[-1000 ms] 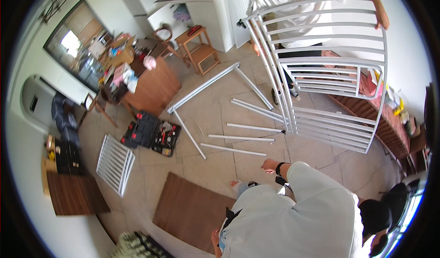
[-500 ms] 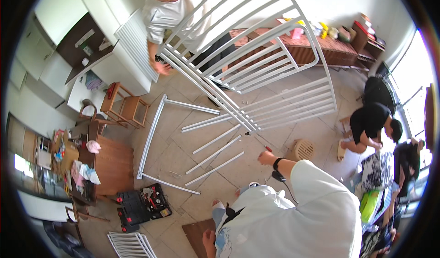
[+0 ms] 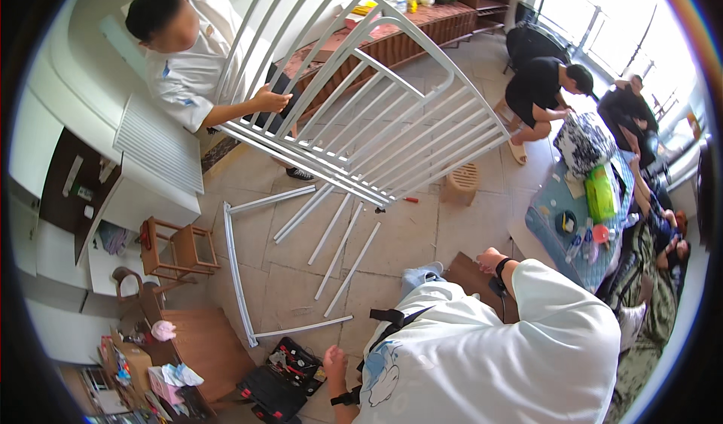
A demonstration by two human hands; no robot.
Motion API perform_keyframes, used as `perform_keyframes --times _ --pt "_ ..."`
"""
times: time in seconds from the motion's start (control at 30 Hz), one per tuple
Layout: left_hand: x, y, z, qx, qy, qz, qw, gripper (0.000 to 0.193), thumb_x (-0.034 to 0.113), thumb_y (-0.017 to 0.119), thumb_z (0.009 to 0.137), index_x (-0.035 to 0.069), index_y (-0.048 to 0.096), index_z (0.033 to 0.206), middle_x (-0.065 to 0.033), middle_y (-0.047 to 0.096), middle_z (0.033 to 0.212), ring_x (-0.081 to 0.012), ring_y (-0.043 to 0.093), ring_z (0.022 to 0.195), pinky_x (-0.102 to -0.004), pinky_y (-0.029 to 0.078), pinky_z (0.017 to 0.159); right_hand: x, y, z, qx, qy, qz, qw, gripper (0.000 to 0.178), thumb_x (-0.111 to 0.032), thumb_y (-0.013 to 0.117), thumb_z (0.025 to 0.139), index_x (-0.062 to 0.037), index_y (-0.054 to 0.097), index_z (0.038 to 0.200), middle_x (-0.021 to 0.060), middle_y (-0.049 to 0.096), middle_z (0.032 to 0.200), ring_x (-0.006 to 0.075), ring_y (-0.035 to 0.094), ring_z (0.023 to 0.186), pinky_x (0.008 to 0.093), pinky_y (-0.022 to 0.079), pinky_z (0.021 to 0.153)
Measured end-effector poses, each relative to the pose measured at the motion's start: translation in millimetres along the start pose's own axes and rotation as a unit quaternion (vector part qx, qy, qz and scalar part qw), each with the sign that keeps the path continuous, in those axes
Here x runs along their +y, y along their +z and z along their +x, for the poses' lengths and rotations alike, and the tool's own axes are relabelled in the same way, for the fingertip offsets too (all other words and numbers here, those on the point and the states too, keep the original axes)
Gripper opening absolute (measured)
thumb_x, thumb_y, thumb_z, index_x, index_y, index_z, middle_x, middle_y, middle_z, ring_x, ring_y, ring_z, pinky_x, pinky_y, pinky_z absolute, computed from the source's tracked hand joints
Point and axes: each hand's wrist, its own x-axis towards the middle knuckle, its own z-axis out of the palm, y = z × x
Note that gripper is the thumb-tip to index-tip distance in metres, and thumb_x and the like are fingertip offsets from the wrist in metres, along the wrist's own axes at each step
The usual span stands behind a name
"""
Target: Assembling a white metal frame, likely for a crib or similar piece of furniture, by connecting rails and attaching wooden panels.
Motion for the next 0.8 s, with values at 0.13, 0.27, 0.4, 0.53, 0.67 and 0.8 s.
perform_keyframes --times 0.13,0.27,0.4,0.53,0.67,0.8 --pt "-11 -7 25 -0.093 0.016 0.017 0.995 0.043 0.018 0.064 0.089 0.002 0.055 0.128 -0.0110 0.063 0.117 -0.0165 0.062 0.092 -0.0286 0.051 0.069 29 10 -43 0.021 -0.034 0.020 0.999 0.023 -0.022 0.061 0.088 -0.0011 0.068 0.093 0.0095 0.068 0.077 0.0208 0.065 0.065 0.0335 0.053 0.058" --pt "-16 -4 52 -0.133 0.047 0.100 0.985 0.043 0.021 0.066 0.089 0.002 0.057 0.126 -0.0131 0.064 0.114 -0.0158 0.063 0.090 -0.0272 0.051 0.066 56 8 -80 0.052 -0.074 0.085 0.992 0.024 -0.020 0.061 0.088 0.0001 0.068 0.099 0.0105 0.068 0.081 0.0227 0.066 0.072 0.0345 0.054 0.064" --pt "-6 -3 68 -0.151 0.071 0.111 0.980 0.041 0.021 0.066 0.090 0.002 0.058 0.125 -0.0124 0.065 0.113 -0.0142 0.063 0.087 -0.0267 0.052 0.064 66 -4 -94 0.028 -0.063 0.121 0.990 0.045 -0.027 0.066 0.089 0.0009 0.055 0.122 0.0157 0.064 0.105 0.0263 0.064 0.093 0.0374 0.055 0.077" --pt "10 -5 67 -0.134 0.059 0.099 0.984 0.041 0.022 0.066 0.091 0.002 0.057 0.125 -0.0110 0.065 0.111 -0.0129 0.062 0.082 -0.0264 0.051 0.063 41 -44 -78 0.331 -0.098 0.033 0.938 0.094 -0.042 0.075 0.082 0.0059 0.025 0.145 0.0276 0.040 0.141 0.0425 0.043 0.131 0.0446 0.041 0.105" --pt "22 -4 59 -0.134 0.062 0.109 0.983 0.040 0.022 0.065 0.091 0.003 0.057 0.125 -0.0088 0.065 0.108 -0.0125 0.061 0.081 -0.0259 0.051 0.064 -8 -123 -71 0.525 -0.257 0.004 0.812 0.109 -0.042 0.079 0.076 0.0042 0.015 0.150 0.0286 0.030 0.149 0.0428 0.027 0.141 0.0426 0.031 0.114" --pt "30 10 50 -0.133 0.060 0.107 0.983 0.040 0.023 0.065 0.091 0.003 0.057 0.125 -0.0057 0.064 0.104 -0.0126 0.061 0.082 -0.0264 0.050 0.067 -60 -192 -90 0.537 -0.252 -0.061 0.803 0.116 -0.048 0.082 0.070 -0.0074 0.014 0.154 0.0203 0.027 0.154 0.0394 0.023 0.144 0.0504 0.028 0.115"
